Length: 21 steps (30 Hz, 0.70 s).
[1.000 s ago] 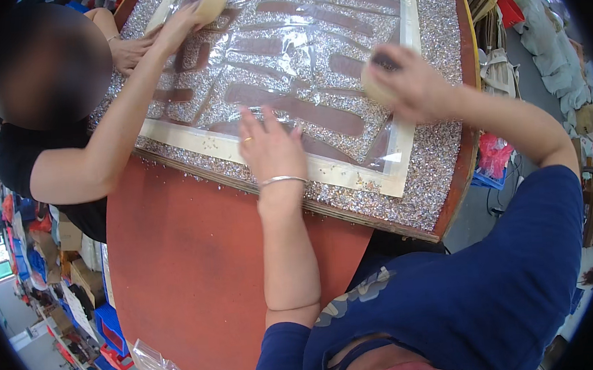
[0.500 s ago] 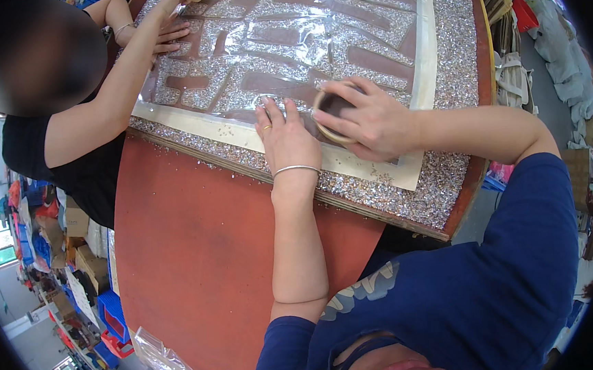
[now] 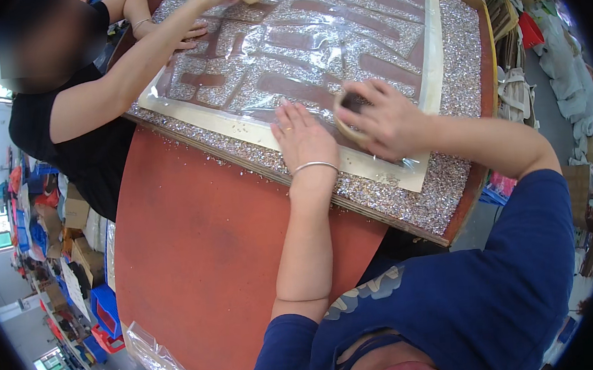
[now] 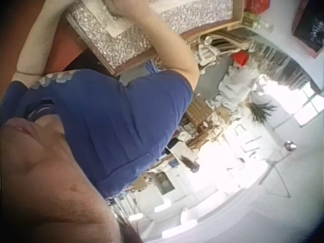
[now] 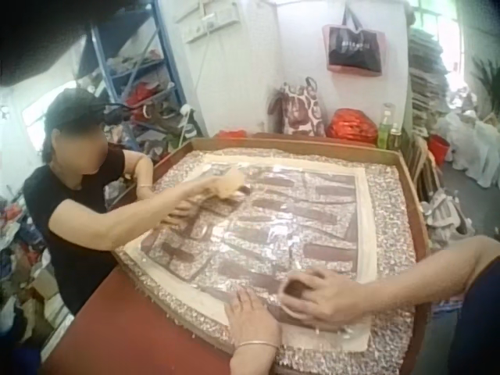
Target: Applying adhesive glitter material onto pre-cut shoe components using a transfer frame.
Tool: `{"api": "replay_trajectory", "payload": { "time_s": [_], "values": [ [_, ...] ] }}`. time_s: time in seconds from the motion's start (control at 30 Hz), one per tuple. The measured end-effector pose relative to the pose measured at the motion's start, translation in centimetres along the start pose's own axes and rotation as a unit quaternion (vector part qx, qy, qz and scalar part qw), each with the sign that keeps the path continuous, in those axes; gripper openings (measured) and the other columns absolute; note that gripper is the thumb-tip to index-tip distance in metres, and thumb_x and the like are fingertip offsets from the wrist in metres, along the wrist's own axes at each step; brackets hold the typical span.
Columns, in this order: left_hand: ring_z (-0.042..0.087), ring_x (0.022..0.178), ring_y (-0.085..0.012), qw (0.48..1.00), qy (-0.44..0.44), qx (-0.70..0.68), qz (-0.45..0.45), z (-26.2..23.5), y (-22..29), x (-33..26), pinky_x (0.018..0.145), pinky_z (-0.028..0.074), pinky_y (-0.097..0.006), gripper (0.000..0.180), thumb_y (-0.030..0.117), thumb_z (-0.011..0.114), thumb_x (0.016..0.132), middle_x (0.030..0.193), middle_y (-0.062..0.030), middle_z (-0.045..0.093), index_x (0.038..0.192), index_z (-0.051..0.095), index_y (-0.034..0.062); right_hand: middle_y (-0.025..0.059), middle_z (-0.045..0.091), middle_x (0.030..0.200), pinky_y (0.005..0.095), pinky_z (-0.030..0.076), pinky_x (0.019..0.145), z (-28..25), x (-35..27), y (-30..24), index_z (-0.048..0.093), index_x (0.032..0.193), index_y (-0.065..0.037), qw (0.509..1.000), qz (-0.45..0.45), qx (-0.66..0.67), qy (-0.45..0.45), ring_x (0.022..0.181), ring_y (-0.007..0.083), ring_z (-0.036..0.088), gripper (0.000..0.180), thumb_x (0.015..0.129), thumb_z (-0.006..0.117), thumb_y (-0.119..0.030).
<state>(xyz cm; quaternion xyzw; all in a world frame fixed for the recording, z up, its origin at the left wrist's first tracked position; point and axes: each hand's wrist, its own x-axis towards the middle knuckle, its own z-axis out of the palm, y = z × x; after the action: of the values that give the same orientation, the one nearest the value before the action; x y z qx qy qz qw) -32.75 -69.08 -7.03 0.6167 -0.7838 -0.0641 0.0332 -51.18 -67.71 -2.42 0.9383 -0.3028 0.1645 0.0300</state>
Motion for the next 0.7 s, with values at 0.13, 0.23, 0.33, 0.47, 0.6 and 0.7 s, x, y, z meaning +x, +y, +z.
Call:
{"api": "replay_trajectory", "payload": {
  "time_s": [0.13,0.23,0.33,0.47,0.6,0.7],
  "values": [
    [0.021,0.136,-0.035,0.998,-0.03,0.042,0.023,-0.5,4.0,-2.3,0.111,0.013,-0.048,0.053,0.019,0.037,0.087,0.144,-0.0244,0.025,0.132,0.036,-0.0094,0.0109,0.063,0.084,0.0485,0.037,0.089,3.8,7.5,5.7,0.049,0.122,-0.001,0.994,-0.034,-0.061,0.084,0.117,0.0351,0.045,0.05,0.076,0.057,-0.018],
    [0.021,0.135,-0.0387,0.998,-0.034,0.026,0.039,-0.8,5.3,-3.3,0.11,0.014,-0.049,0.053,0.018,0.039,0.086,0.142,-0.0283,0.026,0.13,0.037,-0.0122,0.0107,0.064,0.089,0.0478,0.036,0.09,6.2,13.4,5.9,0.05,0.123,-0.003,0.996,-0.039,-0.039,0.077,0.115,0.0325,0.047,0.047,0.079,0.055,-0.021],
    [0.025,0.131,-0.0442,0.998,-0.03,-0.004,0.058,-0.2,5.0,-2.9,0.108,0.02,-0.051,0.056,0.013,0.041,0.083,0.138,-0.0337,0.028,0.129,0.033,-0.0168,0.0116,0.064,0.095,0.0488,0.036,0.09,9.1,18.3,4.7,0.05,0.123,-0.005,0.986,-0.062,-0.03,0.153,0.117,0.0312,0.046,0.048,0.079,0.056,-0.024],
    [0.023,0.132,-0.0459,0.998,-0.029,-0.045,0.045,0.0,5.6,-2.8,0.108,0.018,-0.052,0.056,0.012,0.042,0.082,0.139,-0.034,0.026,0.129,0.034,-0.0174,0.0142,0.059,0.108,0.0514,0.036,0.091,8.7,18.9,3.1,0.05,0.122,-0.005,0.996,-0.046,-0.008,0.073,0.119,0.0317,0.043,0.05,0.077,0.058,-0.026],
    [0.018,0.134,-0.0459,0.996,-0.027,-0.061,0.051,0.2,4.6,-3.0,0.109,0.014,-0.052,0.057,0.02,0.044,0.086,0.14,-0.0345,0.023,0.129,0.035,-0.017,0.0147,0.057,0.113,0.0532,0.036,0.091,7.8,13.8,4.3,0.048,0.124,-0.006,0.995,0.01,-0.064,0.076,0.116,0.0333,0.046,0.053,0.076,0.06,-0.025],
    [0.015,0.134,-0.0461,0.994,-0.047,-0.09,0.043,-0.5,4.6,-3.2,0.11,0.012,-0.052,0.063,0.03,0.048,0.089,0.14,-0.0354,0.022,0.128,0.035,-0.0172,0.0181,0.056,0.114,0.0503,0.037,0.092,4.6,7.3,8.8,0.048,0.125,-0.009,0.986,0.143,-0.012,0.087,0.114,0.0352,0.048,0.052,0.077,0.06,-0.024]
  ]
}}
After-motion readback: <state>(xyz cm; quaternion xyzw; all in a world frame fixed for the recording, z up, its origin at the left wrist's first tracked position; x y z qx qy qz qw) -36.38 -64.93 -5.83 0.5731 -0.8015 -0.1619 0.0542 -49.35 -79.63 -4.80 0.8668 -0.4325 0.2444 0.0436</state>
